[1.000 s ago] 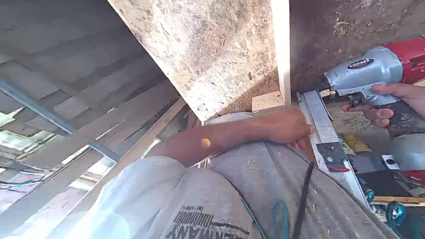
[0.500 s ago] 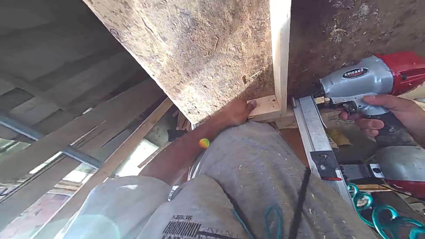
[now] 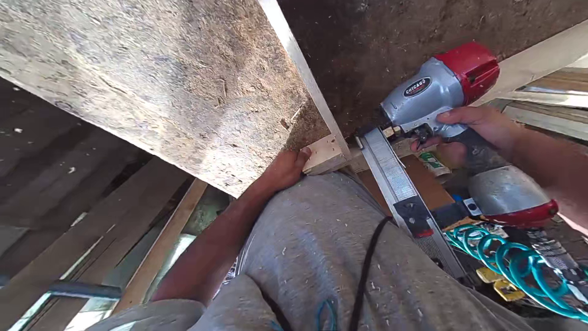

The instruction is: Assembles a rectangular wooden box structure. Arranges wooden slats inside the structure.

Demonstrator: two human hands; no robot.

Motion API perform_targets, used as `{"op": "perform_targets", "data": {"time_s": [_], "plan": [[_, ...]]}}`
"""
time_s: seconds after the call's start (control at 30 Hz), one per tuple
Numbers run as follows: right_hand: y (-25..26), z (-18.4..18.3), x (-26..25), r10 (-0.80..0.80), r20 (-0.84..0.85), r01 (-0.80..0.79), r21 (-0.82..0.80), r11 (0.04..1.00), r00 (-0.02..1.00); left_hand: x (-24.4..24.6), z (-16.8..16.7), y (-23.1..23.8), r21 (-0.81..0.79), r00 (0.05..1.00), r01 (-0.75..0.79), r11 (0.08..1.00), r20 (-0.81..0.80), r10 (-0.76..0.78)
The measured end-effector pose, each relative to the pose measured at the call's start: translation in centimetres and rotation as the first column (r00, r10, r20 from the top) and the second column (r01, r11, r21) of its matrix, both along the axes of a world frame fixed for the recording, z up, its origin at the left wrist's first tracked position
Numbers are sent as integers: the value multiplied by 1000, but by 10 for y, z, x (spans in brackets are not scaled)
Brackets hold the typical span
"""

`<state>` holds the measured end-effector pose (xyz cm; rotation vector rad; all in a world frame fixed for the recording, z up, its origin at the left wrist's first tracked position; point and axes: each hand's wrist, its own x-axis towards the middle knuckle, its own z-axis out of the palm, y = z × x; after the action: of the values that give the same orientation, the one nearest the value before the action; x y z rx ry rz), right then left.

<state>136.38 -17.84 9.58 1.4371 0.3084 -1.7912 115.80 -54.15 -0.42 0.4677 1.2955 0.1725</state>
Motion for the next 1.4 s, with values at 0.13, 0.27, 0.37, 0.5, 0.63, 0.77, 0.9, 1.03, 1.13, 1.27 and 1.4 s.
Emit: {"op": "perform_targets", "data": {"time_s": [0.13,0.27,0.37,0.5,0.63,0.77,0.9,1.03,1.13,1.27,1.4], "plan": [[3,-8,17,-52,-77,49,-38,998,996,0,-3,1,-4,1000,19,1000,2,-19],[-1,-5,21,-73,-74,72,-20,997,995,2,-3,-1,0,1000,8,1000,-8,-8],[1,0,17,-63,-64,60,-58,997,996,2,-3,-3,31,1000,-4,1000,-13,4],[-2,8,17,-89,-47,87,-50,995,995,3,-4,-6,53,999,-30,998,-22,31],[-1,6,25,-116,-69,112,-64,992,991,4,-4,-5,41,999,-28,999,-32,29],[0,0,31,-100,-103,95,-58,994,990,6,-5,-5,24,998,-52,998,-33,52],[-13,16,20,-26,-166,38,73,997,986,4,-10,-6,47,999,-44,998,-4,44],[-38,41,10,36,-156,37,439,898,987,4,-4,-19,96,995,-96,991,-22,98],[-54,56,1,51,-297,157,635,757,954,-5,-12,-26,188,980,-142,972,-115,165],[-91,102,-15,183,-493,278,717,639,850,-14,-4,-48,164,970,-151,975,-165,178],[-134,114,-80,261,-678,418,663,621,687,-28,8,-77,184,866,-455,871,-136,481]]}}
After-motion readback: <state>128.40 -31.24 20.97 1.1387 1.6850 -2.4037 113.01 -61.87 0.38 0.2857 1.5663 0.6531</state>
